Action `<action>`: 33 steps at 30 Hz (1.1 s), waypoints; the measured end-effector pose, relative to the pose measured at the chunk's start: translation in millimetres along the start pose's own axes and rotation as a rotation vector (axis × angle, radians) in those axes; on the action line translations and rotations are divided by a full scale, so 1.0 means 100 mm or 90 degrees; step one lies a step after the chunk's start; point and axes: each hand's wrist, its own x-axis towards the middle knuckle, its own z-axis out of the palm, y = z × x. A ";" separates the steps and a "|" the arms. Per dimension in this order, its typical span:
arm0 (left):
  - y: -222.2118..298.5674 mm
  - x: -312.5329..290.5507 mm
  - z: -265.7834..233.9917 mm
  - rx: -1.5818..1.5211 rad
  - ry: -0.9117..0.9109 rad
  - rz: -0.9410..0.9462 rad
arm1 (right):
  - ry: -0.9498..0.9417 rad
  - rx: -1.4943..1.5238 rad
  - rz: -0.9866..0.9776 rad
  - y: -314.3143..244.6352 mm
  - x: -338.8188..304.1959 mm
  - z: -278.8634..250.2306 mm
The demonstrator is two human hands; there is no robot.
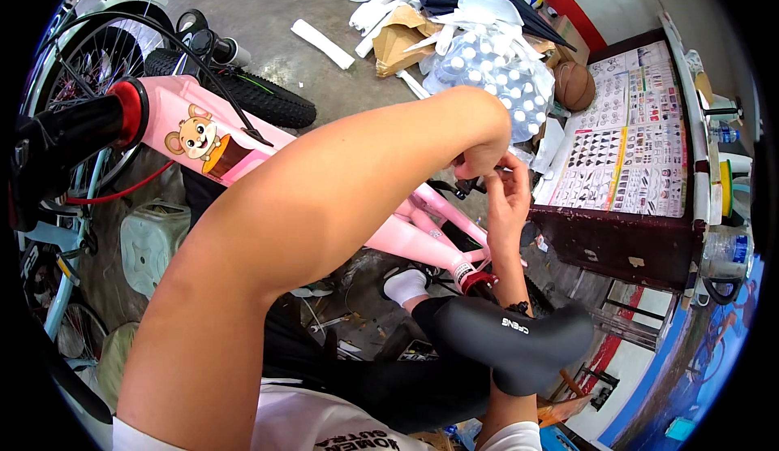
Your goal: The person attaches a pedal and works on the frame and cable area of a pink bicycle using a wrench and a pair of pliers.
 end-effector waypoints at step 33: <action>0.00 0.50 0.37 0.023 0.483 0.064 | 0.083 0.497 0.539 0.15 -0.23 -0.22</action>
